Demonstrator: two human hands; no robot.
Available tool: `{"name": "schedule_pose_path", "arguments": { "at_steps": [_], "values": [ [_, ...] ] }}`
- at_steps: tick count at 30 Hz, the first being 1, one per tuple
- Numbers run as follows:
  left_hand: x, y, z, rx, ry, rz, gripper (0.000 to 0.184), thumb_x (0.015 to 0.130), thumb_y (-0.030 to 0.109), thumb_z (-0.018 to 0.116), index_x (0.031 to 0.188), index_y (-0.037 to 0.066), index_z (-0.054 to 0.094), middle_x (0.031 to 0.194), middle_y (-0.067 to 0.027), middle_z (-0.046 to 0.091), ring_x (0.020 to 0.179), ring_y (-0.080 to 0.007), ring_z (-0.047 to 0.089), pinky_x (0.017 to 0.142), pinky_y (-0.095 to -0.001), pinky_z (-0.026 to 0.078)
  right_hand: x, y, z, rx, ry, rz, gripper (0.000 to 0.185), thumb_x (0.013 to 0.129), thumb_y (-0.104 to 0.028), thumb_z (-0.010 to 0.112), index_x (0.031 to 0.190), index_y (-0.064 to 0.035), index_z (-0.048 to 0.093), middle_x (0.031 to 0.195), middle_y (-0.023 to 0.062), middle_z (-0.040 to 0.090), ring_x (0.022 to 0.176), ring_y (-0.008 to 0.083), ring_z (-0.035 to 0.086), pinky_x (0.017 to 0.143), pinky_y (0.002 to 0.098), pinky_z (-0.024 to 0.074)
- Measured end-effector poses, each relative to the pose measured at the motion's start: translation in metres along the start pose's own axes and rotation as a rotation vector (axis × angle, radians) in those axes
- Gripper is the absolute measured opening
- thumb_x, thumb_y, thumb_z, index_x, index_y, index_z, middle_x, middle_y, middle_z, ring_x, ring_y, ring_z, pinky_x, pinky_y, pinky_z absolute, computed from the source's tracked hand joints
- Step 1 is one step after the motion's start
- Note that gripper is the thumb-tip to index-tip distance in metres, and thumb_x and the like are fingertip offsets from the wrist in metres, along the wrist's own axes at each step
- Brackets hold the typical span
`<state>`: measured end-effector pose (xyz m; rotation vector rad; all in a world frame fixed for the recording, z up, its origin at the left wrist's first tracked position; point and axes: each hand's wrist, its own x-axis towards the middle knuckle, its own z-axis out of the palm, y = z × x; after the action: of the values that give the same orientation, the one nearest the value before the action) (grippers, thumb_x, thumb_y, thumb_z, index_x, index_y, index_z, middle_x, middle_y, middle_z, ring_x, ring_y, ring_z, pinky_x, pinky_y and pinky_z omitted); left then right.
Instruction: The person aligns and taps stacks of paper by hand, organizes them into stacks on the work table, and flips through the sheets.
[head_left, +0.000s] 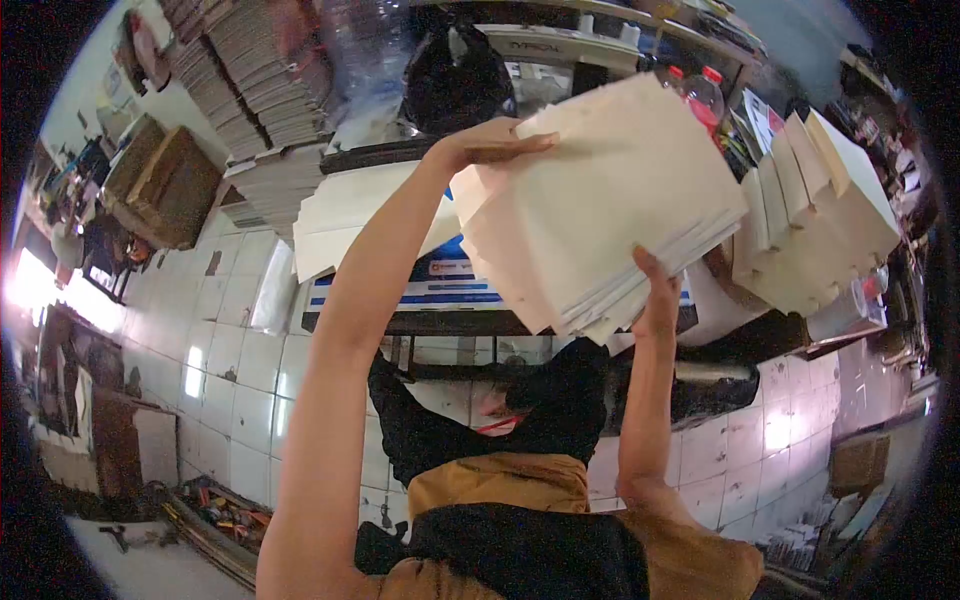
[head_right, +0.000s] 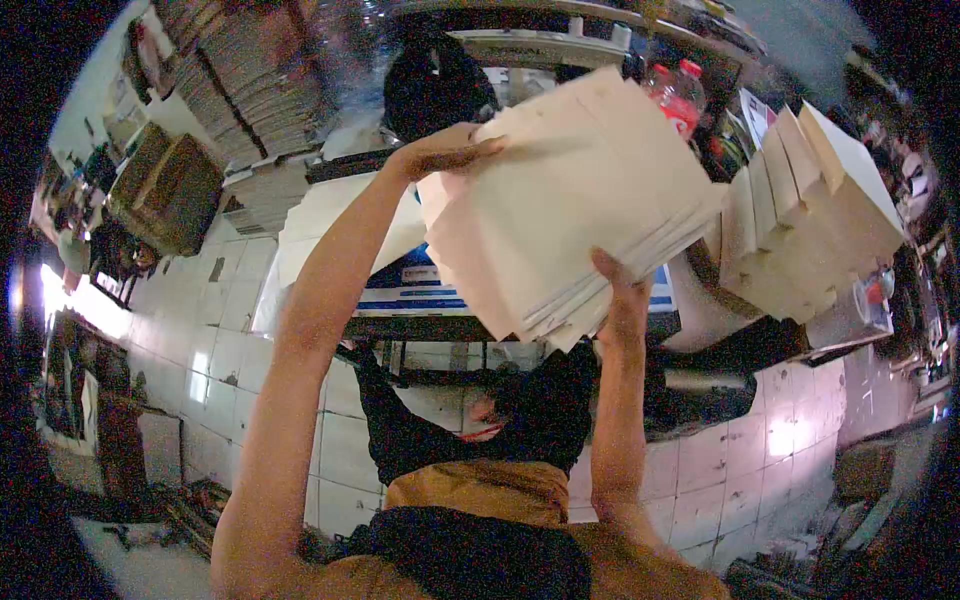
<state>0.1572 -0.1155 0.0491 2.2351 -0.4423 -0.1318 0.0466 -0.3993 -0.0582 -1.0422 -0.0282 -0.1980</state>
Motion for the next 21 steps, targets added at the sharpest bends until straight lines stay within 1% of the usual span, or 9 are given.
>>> {"name": "schedule_pose_path", "arguments": {
  "at_steps": [2,7,10,12,14,16,19,20,21],
  "values": [
    [-0.005,0.011,0.006,-0.118,-0.046,0.133,0.076,0.069,0.059,0.073,0.113,-0.001,0.061,0.087,-0.0028,0.065,0.069,-0.0095,0.055,0.060,-0.0253,0.045,0.006,-0.013,-0.007,-0.062,-0.013,-0.075,0.047,0.073,-0.008,0.073,0.115,0.0016,0.055,0.103,0.0113,0.063,0.094,0.0223,0.061,0.085,0.0359,0.0504],
    [-0.031,0.035,0.018,-0.210,0.324,0.085,0.061,0.065,0.038,0.084,0.106,-0.003,0.065,0.095,-0.0101,0.069,0.085,-0.0157,0.065,0.077,-0.0301,0.052,0.044,-0.057,0.000,-0.331,-0.180,-0.192,0.056,0.065,-0.008,0.079,0.114,0.0001,0.055,0.096,0.0109,0.066,0.088,0.0225,0.063,0.082,0.0338,0.0517],
    [-0.047,0.019,0.020,-0.238,0.389,0.075,0.052,0.068,0.029,0.084,0.105,-0.003,0.064,0.093,-0.0113,0.069,0.083,-0.0160,0.065,0.078,-0.0312,0.053,0.077,-0.068,0.005,-0.511,-0.300,-0.347,0.057,0.061,-0.012,0.083,0.110,0.0031,0.057,0.095,0.0105,0.064,0.085,0.0213,0.063,0.077,0.0320,0.0522],
    [-0.060,-0.002,0.027,-0.188,0.370,0.052,0.050,0.069,0.023,0.083,0.106,-0.003,0.064,0.098,-0.0115,0.068,0.088,-0.0157,0.064,0.081,-0.0317,0.053,0.089,-0.051,0.000,-0.456,-0.331,-0.141,0.058,0.059,-0.015,0.084,0.108,0.0012,0.059,0.093,0.0091,0.064,0.085,0.0192,0.063,0.077,0.0320,0.0517],
    [-0.072,-0.014,0.034,-0.193,0.260,0.028,0.049,0.068,0.017,0.083,0.108,-0.002,0.063,0.104,-0.0117,0.067,0.096,-0.0162,0.063,0.084,-0.0312,0.052,0.087,-0.028,-0.005,-0.421,-0.367,-0.154,0.060,0.058,-0.018,0.086,0.108,-0.0003,0.059,0.094,0.0082,0.063,0.087,0.0177,0.061,0.077,0.0322,0.0512],
    [-0.072,-0.033,0.040,-0.239,0.331,0.030,0.050,0.068,0.015,0.083,0.109,-0.003,0.061,0.102,-0.0114,0.067,0.095,-0.0173,0.063,0.084,-0.0308,0.052,0.082,-0.005,-0.006,-0.418,-0.423,-0.376,0.063,0.057,-0.021,0.087,0.110,-0.0016,0.058,0.099,0.0079,0.062,0.091,0.0167,0.060,0.078,0.0325,0.0506],
    [-0.075,-0.025,0.047,-0.319,0.365,-0.014,0.050,0.068,0.014,0.083,0.109,-0.004,0.060,0.101,-0.0120,0.067,0.093,-0.0176,0.064,0.085,-0.0316,0.052,0.081,0.003,-0.016,-0.528,-0.503,-0.090,0.100,0.053,-0.034,0.090,0.134,-0.0027,0.040,0.125,0.0117,0.053,0.115,0.0225,0.051,0.098,0.0353,0.0414],
    [-0.074,-0.021,0.046,-0.337,0.353,-0.043,0.050,0.068,0.014,0.083,0.109,-0.004,0.060,0.100,-0.0123,0.067,0.093,-0.0177,0.064,0.085,-0.0318,0.052,0.073,0.005,-0.018,-0.541,-0.437,-0.236,0.098,0.055,-0.031,0.090,0.134,-0.0034,0.039,0.123,0.0110,0.054,0.113,0.0223,0.052,0.097,0.0356,0.0420],
    [-0.073,-0.023,0.048,-0.407,0.351,-0.006,0.049,0.068,0.014,0.083,0.108,-0.004,0.060,0.099,-0.0124,0.067,0.092,-0.0177,0.064,0.085,-0.0318,0.052,0.065,0.003,-0.018,-0.523,-0.422,-0.222,0.096,0.056,-0.031,0.089,0.134,-0.0038,0.040,0.123,0.0108,0.054,0.113,0.0222,0.052,0.097,0.0358,0.0422]
  ]
}}
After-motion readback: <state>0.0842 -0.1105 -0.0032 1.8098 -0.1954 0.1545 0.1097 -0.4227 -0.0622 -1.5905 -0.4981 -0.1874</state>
